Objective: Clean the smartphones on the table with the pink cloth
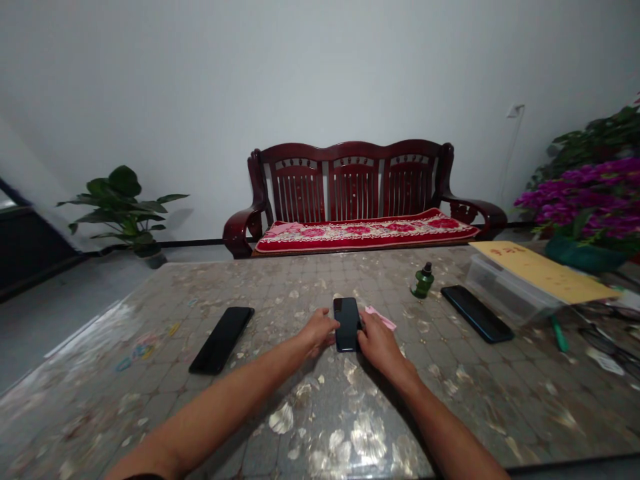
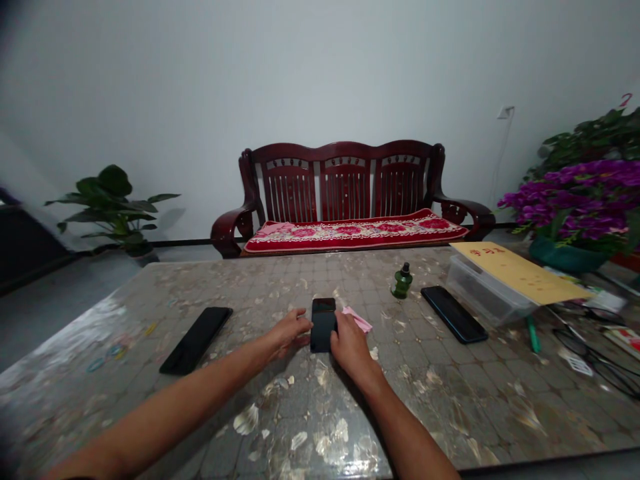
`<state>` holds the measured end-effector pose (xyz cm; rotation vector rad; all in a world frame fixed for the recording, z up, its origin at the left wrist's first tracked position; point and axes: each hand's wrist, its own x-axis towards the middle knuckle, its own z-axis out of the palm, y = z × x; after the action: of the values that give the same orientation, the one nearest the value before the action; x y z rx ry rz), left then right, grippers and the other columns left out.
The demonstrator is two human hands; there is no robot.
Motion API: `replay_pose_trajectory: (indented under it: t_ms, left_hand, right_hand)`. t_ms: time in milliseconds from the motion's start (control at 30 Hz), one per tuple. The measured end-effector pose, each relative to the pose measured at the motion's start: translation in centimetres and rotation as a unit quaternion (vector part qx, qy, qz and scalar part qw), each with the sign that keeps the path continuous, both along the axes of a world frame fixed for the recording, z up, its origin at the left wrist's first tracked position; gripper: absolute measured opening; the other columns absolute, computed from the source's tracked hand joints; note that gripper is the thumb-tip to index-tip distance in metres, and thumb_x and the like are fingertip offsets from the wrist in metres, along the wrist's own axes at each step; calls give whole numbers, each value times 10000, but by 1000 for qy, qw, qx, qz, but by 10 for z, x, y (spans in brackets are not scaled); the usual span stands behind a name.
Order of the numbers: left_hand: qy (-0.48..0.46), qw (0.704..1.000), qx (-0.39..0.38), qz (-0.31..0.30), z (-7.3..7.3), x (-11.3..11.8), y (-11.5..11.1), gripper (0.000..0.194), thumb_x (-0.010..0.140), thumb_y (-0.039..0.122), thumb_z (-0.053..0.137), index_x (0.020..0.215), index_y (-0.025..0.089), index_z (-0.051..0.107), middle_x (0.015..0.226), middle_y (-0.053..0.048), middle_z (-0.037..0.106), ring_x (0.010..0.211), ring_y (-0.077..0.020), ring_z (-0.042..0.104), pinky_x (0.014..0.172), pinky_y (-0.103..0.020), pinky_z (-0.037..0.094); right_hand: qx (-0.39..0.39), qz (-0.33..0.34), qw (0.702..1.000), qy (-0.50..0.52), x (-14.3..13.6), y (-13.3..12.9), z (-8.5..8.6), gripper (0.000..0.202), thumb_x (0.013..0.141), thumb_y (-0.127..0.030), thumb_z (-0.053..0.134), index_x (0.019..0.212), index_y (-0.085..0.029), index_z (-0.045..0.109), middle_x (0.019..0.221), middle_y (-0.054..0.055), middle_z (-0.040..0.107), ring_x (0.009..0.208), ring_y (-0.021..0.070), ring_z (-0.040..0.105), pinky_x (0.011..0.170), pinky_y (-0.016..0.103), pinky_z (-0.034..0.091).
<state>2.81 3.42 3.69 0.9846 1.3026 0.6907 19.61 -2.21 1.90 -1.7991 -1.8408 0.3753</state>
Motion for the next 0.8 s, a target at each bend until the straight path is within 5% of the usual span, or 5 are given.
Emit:
replay_pose_trajectory:
  t_ms: [367,800]
  left_hand:
    - [-34,995,-98,10,11,5,11,306,676,119,705,920,217,549,803,28,604,791,-162,630,660,-248,540]
    - [-49,987,-152,-20,-2,7,24,138,733,119,691,788,184,583,634,31,621,579,-128,615,585,-211,514]
  right_hand:
    - [-14,-15,1000,-9,0,-2,4,318,848,-95,473,1093,-146,669,1128,121,694,1103,220,607,965,286,406]
    - [-10,-18,1000,10,3,0,4,274,818,-94,485,977,-183,689,1044,88,720,1015,214,634,885,262,422]
